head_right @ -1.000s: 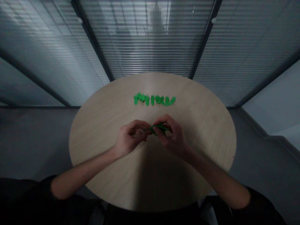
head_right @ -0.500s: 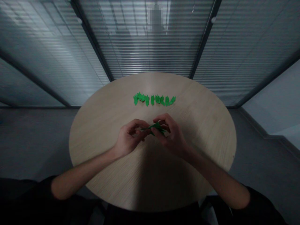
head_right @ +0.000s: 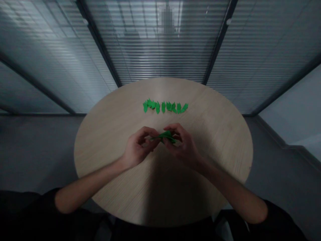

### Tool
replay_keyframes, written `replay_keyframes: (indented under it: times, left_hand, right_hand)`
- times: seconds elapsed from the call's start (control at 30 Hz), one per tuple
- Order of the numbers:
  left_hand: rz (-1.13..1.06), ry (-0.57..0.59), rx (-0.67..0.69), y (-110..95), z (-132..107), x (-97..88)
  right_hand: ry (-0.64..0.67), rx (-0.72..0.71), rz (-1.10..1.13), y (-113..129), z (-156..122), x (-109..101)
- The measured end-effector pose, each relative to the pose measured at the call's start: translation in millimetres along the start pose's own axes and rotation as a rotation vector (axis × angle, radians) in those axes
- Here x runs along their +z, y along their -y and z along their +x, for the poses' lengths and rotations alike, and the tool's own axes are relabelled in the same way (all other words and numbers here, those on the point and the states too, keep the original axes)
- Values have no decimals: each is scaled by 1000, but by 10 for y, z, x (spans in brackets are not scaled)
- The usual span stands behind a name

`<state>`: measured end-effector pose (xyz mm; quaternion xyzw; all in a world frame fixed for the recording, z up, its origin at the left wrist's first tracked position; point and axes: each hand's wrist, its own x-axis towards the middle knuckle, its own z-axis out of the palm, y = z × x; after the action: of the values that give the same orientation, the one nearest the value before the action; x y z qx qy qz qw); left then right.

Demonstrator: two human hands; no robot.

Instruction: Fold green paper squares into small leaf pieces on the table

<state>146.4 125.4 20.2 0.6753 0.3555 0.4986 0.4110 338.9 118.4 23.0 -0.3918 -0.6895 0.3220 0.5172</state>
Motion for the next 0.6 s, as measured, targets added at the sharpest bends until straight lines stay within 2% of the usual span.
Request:
replay_keyframes:
  times: [0.3,0.6]
  left_hand:
    - [41,23,15,34,-4,-14]
    - [17,42,-23,-5,1,-7]
  right_hand:
    - [6,-55,-17,8,-9,4]
    - [30,4,6,-6,-11,-1]
